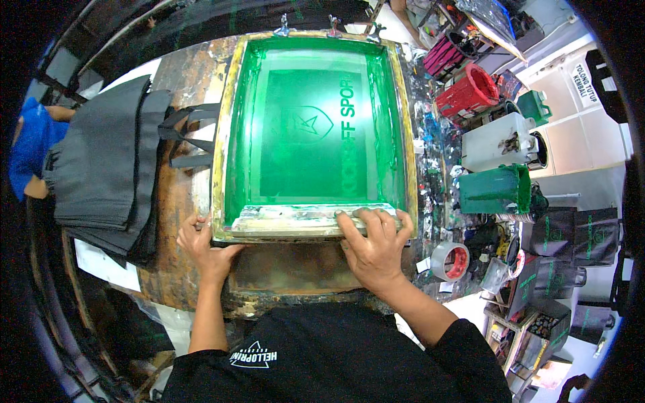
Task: The person performs screen printing on black tote bags using a squeegee and green ink. They repeatedly place a bag on a table, pull ink across a screen to print a logo, and hand the finished bag to a colleague.
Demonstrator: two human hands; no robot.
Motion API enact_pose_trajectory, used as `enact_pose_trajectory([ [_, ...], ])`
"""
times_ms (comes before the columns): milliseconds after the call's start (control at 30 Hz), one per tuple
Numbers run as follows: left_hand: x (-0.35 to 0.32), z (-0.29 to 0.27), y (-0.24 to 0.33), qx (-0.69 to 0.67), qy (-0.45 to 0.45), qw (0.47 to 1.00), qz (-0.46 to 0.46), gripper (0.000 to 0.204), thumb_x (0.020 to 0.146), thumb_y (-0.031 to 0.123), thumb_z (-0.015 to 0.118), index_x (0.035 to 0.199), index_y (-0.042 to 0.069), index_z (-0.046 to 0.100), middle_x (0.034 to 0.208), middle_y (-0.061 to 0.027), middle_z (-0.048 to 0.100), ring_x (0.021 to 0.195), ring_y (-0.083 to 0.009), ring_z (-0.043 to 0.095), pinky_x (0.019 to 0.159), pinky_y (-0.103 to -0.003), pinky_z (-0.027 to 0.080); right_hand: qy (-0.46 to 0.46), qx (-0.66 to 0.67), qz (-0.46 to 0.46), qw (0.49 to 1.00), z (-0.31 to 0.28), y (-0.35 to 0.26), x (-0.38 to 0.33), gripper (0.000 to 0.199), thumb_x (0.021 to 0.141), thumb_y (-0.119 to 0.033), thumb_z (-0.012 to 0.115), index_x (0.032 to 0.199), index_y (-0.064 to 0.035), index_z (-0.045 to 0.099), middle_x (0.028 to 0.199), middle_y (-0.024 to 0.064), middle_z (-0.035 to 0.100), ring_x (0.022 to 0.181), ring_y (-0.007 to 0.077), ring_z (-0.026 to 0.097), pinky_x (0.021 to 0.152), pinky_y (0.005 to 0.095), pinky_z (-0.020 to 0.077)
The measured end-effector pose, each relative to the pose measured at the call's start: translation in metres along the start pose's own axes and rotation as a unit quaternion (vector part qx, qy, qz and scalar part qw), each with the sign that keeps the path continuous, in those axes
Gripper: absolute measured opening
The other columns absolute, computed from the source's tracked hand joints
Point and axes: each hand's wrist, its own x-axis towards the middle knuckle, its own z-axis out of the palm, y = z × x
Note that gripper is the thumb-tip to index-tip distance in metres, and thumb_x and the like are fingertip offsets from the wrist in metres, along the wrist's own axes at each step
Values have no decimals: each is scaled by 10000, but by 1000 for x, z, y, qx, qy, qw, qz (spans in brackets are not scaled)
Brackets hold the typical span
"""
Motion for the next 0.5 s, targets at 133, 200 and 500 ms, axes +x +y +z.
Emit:
enact_pose_trajectory([
  [133,-15,6,-14,-89,51,994,-28,863,514,316,1026,1249,13,690,1254,-108,595,1204,-327,511,1055,-455,401,20,-14,-4,1000,-26,-4,12,432,841,-236,742,1271,-256,704,1105,26,622,1053,232,581,1002,565,340],
  [200,-11,4,-7,-193,72,977,-61,918,570,299,1011,1341,-19,627,1315,-117,600,1249,-310,528,1076,-439,422,43,-31,-15,998,-38,-3,23,443,824,-279,750,1266,-260,718,1075,17,621,1024,225,581,972,544,342],
  [500,92,-71,90,-403,228,885,43,876,995,379,748,1620,-41,300,1535,-162,463,1358,-247,486,1130,-383,410,223,-106,-104,963,-124,16,155,463,859,-503,715,1170,-160,716,927,73,607,897,289,583,859,459,374],
])
